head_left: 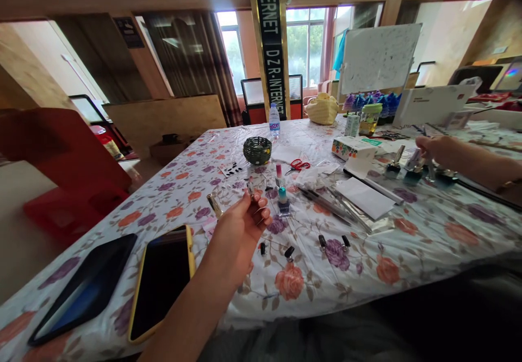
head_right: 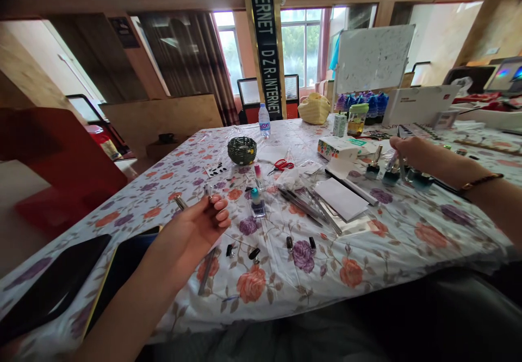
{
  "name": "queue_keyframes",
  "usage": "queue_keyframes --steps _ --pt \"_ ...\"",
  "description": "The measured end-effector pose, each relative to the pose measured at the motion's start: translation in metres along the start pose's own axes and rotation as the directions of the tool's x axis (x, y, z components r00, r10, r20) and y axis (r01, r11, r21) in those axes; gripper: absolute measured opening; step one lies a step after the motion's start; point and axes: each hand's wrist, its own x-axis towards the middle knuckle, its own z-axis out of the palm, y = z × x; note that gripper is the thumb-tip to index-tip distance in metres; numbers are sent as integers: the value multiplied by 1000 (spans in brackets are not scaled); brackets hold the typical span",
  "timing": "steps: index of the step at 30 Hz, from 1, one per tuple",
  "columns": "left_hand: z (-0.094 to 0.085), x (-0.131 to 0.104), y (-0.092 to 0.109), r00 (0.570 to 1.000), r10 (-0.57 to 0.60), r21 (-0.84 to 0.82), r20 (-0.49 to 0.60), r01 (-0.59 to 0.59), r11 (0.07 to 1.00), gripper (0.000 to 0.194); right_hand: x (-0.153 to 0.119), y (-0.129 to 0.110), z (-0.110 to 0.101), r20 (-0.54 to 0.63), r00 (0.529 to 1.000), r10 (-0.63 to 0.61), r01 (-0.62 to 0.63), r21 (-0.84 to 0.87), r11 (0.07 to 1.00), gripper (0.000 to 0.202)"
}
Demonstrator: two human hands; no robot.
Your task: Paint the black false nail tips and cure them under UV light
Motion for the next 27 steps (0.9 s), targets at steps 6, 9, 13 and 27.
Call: queue_keyframes --steps 6,9,13,27 --pt "3 -2 -3 1000 -11 30 -11 11 999 25 -5 -36 -38 97 988 -120 134 -160 978 19" --pt "2 -3 -7 999 -2 36 -41 3 999 24 -10 -76 -53 79 969 -234 242 -126 962 25" --pt "0 -2 -12 999 20 11 -45 -19 1000 23 -17 -138 -63 16 925 -380 380 -16 925 24" --pt "-17 25 -24 968 232 3 -100 -233 973 17 -30 -309 -81 -208 756 -620 639 441 630 30"
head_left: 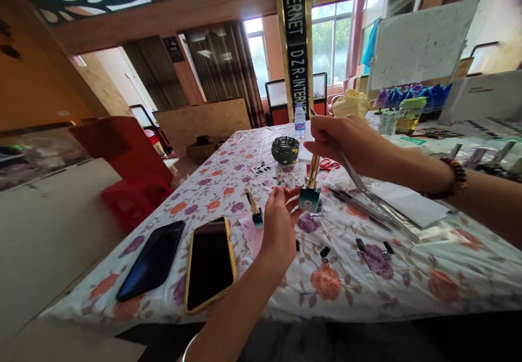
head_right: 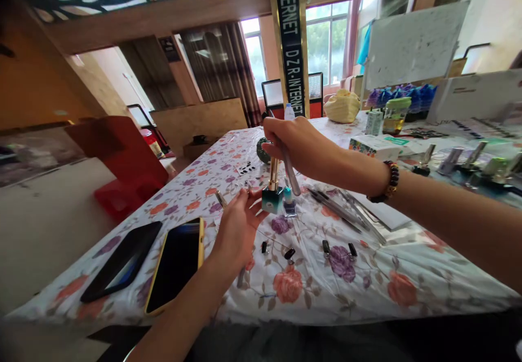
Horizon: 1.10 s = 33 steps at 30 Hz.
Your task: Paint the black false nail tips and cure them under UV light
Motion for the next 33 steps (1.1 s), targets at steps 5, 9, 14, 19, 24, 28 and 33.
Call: queue_keyframes --steps 5,9,14,19,24,28,33 --pt "-1 3 -2 996 20 -15 -89 -22 1000 15 5 -28 12 -73 997 38 -25 171 985 30" --pt "1 1 0 991 39 -25 -130 -43 999 15 7 -38 27 -156 977 149 -84 359 930 31" --pt "-1 3 -2 985 51 -7 -166 -53 999 20 7 -56 45 75 921 382 -257 856 449 30" --pt "-1 4 -2 990 31 12 -140 -30 999 18 5 -69 52 149 834 531 -147 988 -45 39" --pt "2 -2 -2 998 -56 13 -31 57 998 18 1 -72 46 136 877 461 -93 989 -115 42" --pt "4 -5 -6 989 -139 24 49 137 990 20 -5 -65 47 129 940 315 -109 991 -80 40" --pt "4 1 -9 997 -70 8 -29 70 997 13 -19 -41 50 5 985 172 -64 937 343 31"
